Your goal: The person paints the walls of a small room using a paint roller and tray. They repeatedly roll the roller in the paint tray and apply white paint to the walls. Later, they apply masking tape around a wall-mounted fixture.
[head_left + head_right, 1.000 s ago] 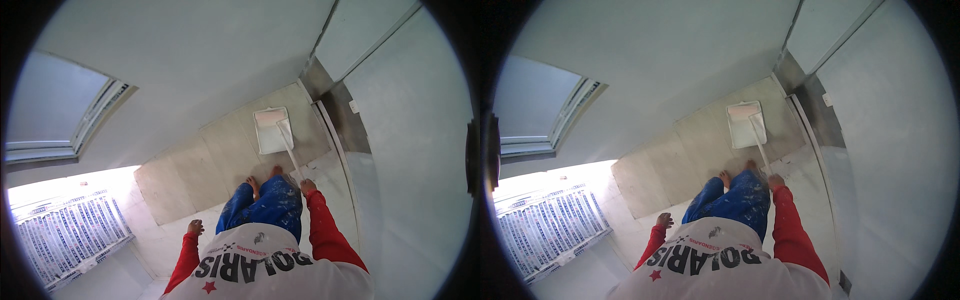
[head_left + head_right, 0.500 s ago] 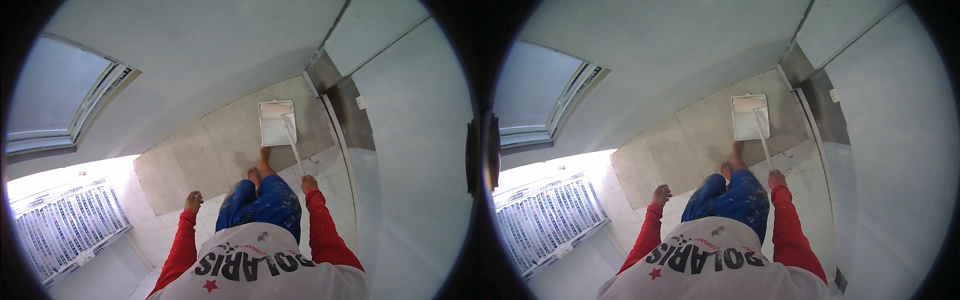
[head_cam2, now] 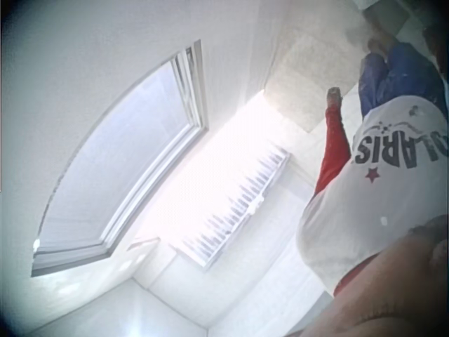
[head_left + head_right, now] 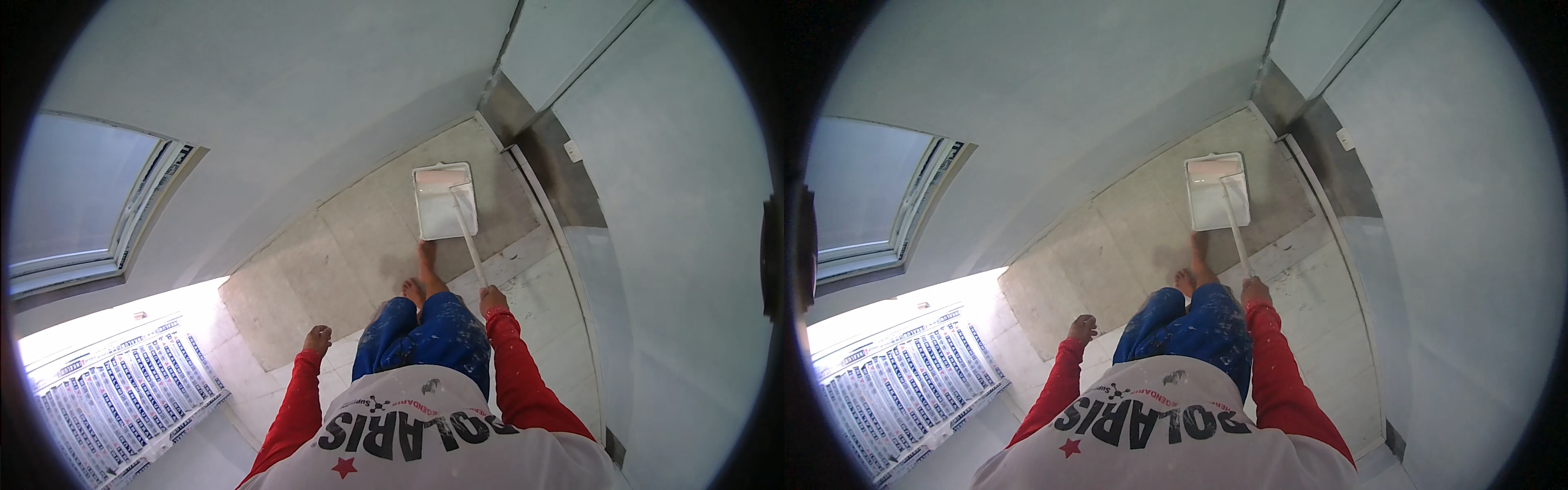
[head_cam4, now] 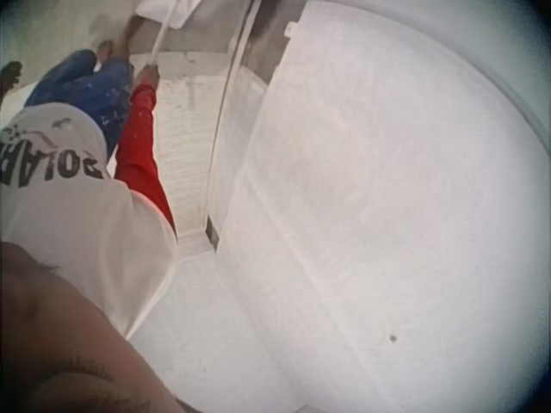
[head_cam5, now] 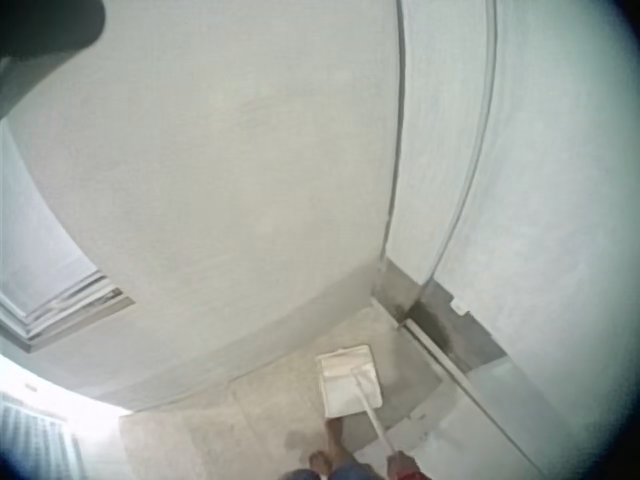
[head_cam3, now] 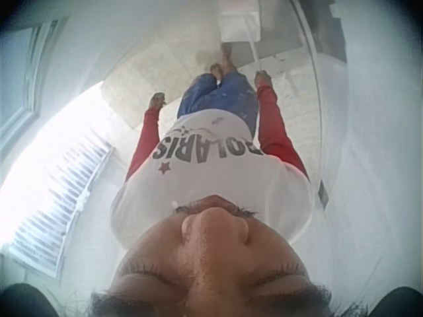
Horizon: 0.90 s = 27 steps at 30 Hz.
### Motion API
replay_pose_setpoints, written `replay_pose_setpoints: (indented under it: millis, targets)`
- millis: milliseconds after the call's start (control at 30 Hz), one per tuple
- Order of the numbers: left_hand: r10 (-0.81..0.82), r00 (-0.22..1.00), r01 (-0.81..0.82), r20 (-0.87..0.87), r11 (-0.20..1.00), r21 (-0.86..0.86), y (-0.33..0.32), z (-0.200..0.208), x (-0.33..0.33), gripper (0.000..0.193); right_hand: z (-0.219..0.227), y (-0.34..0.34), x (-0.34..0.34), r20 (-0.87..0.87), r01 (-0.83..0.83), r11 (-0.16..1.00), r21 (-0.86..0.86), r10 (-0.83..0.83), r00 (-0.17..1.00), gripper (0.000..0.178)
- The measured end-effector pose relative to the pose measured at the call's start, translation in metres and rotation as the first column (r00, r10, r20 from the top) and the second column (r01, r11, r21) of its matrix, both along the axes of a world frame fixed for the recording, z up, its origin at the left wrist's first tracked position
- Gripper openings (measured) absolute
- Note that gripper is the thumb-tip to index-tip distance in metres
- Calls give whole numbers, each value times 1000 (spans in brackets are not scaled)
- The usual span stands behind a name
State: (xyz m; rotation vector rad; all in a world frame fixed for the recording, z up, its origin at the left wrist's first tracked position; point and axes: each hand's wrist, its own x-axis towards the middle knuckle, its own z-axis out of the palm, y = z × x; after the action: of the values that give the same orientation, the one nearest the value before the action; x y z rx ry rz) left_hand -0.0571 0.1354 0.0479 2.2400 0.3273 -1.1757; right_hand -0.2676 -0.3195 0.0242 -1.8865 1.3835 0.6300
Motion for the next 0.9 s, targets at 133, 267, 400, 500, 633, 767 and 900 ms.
replay_pose_setpoints:
  millis: [133,267,400,500,633,767,900]
  targets:
    - [-24,1000,25,7,998,-64,-15,5,9,42,-31,-4,-16,120,156,974,162,-176,977,44]
    - [74,997,-76,-22,993,-95,-19,-1,4,42,-33,-10,-36,91,284,871,400,-347,934,37]
    - [-31,997,30,-77,999,-19,-29,-12,4,42,-33,-5,-60,154,78,993,92,-92,984,40]
    - [-8,992,8,-127,1000,-5,-24,-21,9,42,3,5,-43,112,44,999,22,-46,993,42]
    - [-114,986,114,-125,993,-9,-35,-18,36,39,27,8,-22,11,114,989,99,-115,993,44]
    - [-98,995,97,-10,993,-65,-47,-5,73,38,29,19,-4,6,144,984,107,-145,989,43]
    - [27,995,-11,96,987,-161,-72,24,93,40,22,25,11,6,45,997,67,-46,999,38]
